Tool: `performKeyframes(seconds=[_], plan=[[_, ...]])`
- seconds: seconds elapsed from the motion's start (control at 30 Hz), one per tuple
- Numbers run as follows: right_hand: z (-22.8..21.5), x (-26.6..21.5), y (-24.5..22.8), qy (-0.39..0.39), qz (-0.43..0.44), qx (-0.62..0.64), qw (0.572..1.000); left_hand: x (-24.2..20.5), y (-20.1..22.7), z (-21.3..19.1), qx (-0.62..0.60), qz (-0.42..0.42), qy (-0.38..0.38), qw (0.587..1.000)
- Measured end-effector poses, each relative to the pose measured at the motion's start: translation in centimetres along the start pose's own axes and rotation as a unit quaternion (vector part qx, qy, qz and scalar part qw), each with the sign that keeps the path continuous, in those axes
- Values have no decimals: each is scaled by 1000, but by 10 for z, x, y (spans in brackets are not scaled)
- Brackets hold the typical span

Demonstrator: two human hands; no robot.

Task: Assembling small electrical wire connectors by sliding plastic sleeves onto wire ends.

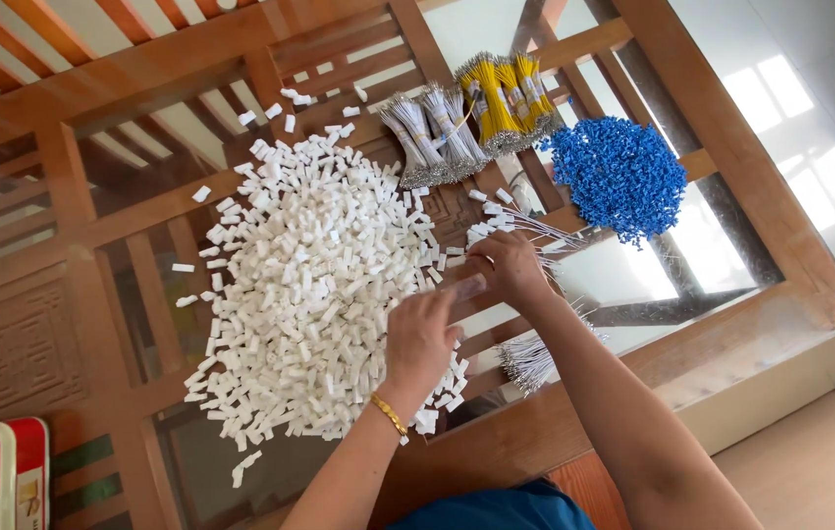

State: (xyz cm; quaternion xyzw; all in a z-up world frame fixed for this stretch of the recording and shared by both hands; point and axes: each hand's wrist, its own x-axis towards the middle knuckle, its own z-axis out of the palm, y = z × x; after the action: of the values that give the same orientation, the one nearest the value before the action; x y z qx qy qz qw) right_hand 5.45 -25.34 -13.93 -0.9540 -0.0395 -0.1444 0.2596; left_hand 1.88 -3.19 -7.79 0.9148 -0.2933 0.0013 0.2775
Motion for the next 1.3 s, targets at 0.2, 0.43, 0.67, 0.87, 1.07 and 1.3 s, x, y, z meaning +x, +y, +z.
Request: performKeyframes(seconds=[0.2,0.43,0.67,0.87,1.07,1.3], plan=[[3,-16,34,-12,33,-60,998,-32,-43,98,123,117,-100,980],[-78,-75,-12,-272,24,-52,961,-21,-20,55,122,106,-15,987],[-63,-101,-8,-304,34,-154,940,-28,-18,38,63,95,50,992],[-65,-94,5,-362,90,-121,920,-36,-8,-12,-232,-170,-34,957],[-88,-80,0,-290,165,-23,942,-44,-8,-32,-461,-274,-67,841],[-137,-44,-65,-182,147,73,970,-11,26,-58,-582,-261,-19,770]])
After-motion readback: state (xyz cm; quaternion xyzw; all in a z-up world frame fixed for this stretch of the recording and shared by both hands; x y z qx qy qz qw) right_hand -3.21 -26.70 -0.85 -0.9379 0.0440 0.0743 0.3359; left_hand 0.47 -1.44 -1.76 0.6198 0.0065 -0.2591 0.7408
